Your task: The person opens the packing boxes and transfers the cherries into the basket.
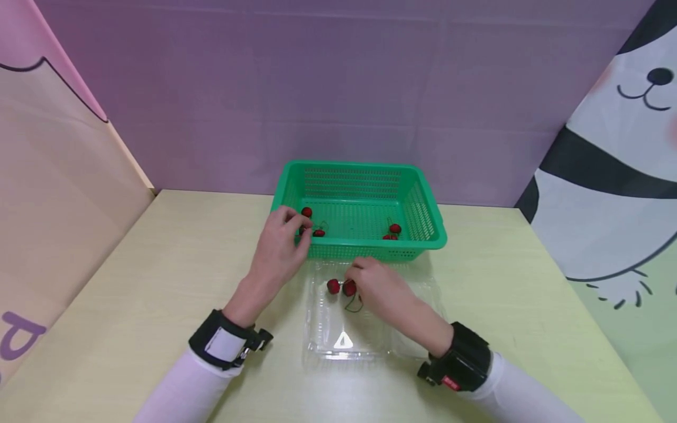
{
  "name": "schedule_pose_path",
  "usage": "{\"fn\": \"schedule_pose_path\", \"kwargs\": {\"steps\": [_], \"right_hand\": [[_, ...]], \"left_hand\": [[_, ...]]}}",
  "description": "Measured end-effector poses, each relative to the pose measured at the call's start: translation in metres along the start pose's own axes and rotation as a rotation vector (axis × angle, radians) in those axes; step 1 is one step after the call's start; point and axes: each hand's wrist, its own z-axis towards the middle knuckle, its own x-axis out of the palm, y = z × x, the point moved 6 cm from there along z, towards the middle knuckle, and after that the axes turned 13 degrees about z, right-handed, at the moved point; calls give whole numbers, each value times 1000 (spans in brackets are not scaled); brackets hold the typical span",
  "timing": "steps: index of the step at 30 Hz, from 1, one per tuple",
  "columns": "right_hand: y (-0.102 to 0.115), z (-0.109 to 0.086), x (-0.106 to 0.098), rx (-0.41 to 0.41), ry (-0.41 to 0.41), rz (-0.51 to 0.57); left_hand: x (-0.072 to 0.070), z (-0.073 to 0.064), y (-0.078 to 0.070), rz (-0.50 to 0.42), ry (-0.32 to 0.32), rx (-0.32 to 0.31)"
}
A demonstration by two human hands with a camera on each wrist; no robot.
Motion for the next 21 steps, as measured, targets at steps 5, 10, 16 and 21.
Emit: {"fn": "schedule_pose_path", "kwargs": {"steps": [5,10,16,21], "right_hand": [[-3,-1,-5,0,-13,13],[-6,-2,-12,-9,-55,56],[-10,-3,-22,-6,-102,104],[-13,-6,-32,12,-138,170]], "left_hand": [[0,0,0,-4,-5,2],[-2,1,-3,-15,-12,20],[-5,2,-11,-69,-35,83],[-5,2,-17,-132,-50,125]]}}
